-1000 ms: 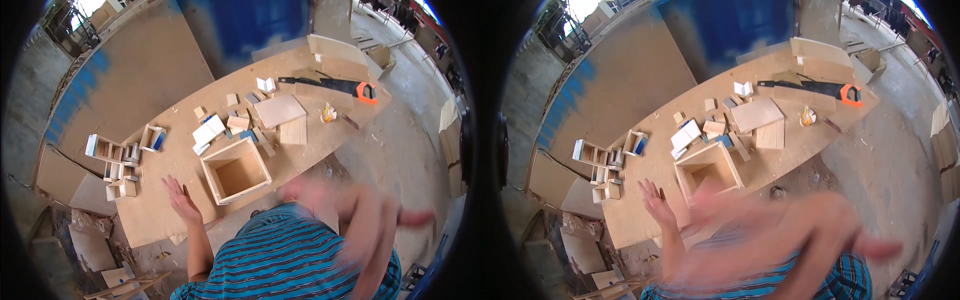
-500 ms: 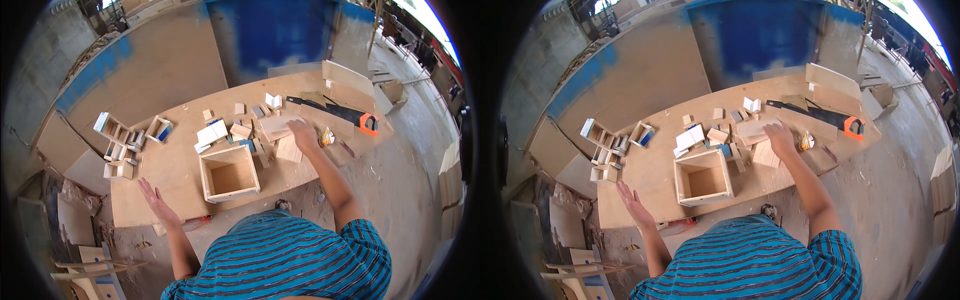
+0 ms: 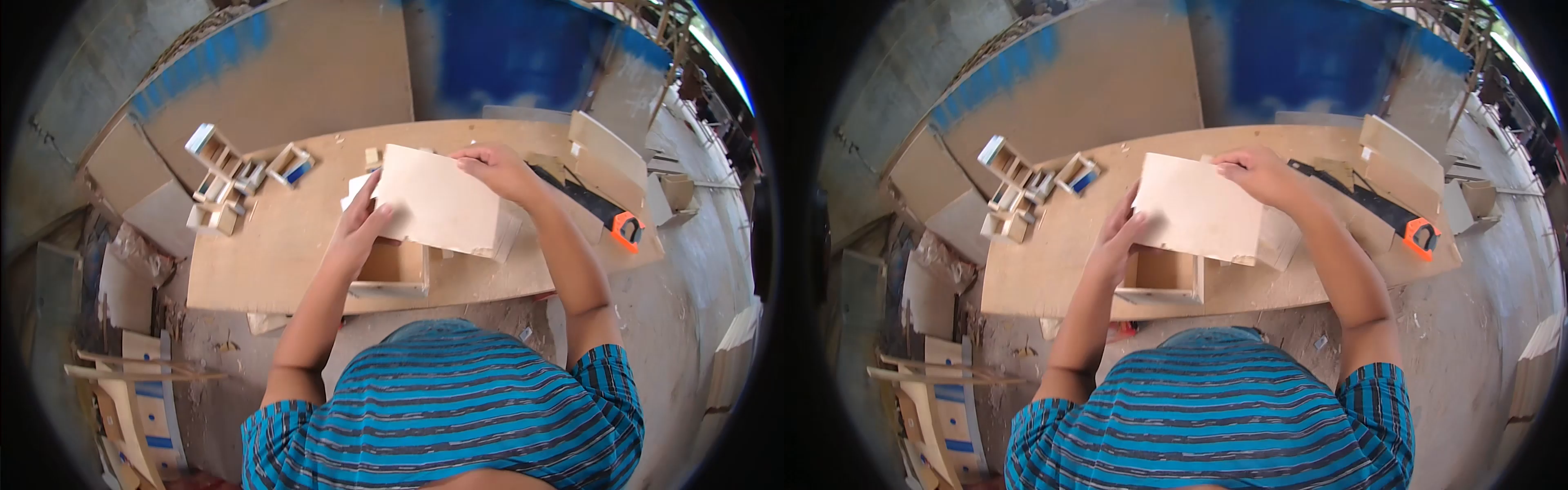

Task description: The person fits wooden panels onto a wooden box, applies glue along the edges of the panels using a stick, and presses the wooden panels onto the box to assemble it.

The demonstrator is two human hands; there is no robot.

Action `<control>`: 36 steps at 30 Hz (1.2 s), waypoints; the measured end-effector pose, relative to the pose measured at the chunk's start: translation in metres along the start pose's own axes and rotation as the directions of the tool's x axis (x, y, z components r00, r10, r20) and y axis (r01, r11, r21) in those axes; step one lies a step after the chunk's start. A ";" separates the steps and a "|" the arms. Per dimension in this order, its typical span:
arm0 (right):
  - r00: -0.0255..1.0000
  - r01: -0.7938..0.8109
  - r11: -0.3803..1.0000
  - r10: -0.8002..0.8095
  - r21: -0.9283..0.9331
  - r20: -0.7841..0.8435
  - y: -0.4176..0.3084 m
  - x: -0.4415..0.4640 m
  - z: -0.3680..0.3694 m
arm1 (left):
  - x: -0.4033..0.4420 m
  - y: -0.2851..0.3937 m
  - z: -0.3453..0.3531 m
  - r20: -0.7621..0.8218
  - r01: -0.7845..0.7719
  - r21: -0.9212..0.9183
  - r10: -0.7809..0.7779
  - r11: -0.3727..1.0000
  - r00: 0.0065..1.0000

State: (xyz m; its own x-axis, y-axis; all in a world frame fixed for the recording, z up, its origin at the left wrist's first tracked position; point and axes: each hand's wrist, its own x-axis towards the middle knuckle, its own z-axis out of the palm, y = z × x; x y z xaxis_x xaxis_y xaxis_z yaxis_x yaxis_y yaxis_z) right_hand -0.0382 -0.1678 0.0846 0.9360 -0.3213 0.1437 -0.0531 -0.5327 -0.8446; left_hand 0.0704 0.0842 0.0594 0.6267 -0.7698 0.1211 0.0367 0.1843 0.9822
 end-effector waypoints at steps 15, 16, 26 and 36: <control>0.949 -0.312 0.640 0.242 0.702 0.202 0.036 -0.059 0.094 | -0.054 -0.043 -0.052 -0.312 -0.008 0.383 0.137 0.924 0.940; 0.944 -0.326 0.630 0.258 0.705 0.207 0.036 -0.061 0.097 | -0.055 -0.047 -0.056 -0.296 -0.025 0.469 0.183 0.883 0.937; 0.921 -0.360 0.590 0.349 0.722 0.174 0.045 -0.071 0.114 | -0.056 -0.043 -0.059 -0.300 0.153 0.776 0.144 0.612 0.943; 0.915 -0.363 0.595 0.375 0.717 0.153 0.054 -0.073 0.118 | -0.052 -0.067 -0.079 -0.355 0.177 0.635 0.081 0.752 0.931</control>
State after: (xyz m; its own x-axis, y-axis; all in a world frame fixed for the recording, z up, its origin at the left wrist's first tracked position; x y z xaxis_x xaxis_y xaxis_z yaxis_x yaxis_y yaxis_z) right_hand -0.0681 -0.0811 -0.0320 0.8893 -0.3738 -0.2636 -0.1224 0.3609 -0.9245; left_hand 0.0963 0.1603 -0.0237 0.8631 -0.4849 0.1411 -0.3558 -0.3856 0.8513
